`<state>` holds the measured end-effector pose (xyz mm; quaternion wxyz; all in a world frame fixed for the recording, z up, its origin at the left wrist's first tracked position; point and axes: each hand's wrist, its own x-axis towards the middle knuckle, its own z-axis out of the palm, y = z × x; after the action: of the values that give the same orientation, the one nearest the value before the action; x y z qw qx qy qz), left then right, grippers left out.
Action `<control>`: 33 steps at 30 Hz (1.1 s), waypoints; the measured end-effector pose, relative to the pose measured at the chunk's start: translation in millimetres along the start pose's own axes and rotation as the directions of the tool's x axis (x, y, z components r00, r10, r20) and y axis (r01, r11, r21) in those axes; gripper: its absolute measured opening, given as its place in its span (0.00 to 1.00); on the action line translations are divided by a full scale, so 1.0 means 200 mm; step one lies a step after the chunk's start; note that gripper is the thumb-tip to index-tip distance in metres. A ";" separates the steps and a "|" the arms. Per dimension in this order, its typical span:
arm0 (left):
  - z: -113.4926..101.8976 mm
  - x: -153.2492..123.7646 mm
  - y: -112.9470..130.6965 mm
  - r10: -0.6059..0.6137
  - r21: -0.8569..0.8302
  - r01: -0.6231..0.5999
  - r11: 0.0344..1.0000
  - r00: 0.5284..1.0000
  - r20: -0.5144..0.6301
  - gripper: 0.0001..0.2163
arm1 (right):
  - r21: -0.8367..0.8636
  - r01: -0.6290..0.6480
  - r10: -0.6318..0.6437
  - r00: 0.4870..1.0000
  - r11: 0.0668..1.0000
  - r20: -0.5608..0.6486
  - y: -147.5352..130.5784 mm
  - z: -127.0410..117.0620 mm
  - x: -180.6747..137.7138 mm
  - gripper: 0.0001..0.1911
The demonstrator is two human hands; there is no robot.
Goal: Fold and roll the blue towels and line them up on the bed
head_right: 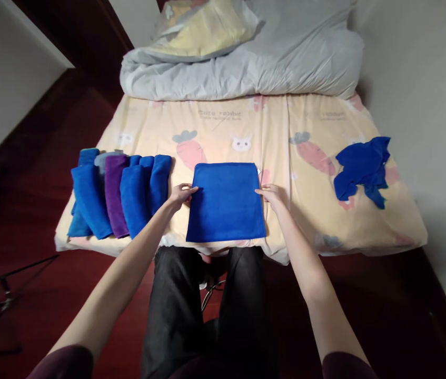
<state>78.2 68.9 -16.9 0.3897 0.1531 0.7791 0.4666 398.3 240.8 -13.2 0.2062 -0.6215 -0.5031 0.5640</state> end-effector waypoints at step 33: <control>0.24 0.29 -0.02 0.732 0.516 -0.721 0.463 0.639 0.236 0.26 | -0.544 0.767 -0.670 0.603 0.340 0.433 -0.10 0.39 0.24 0.30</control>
<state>77.6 130.7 -60.2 0.0823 0.5732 0.7435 0.3345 312.7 265.6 -43.0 0.1541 -0.3243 -0.9058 0.2248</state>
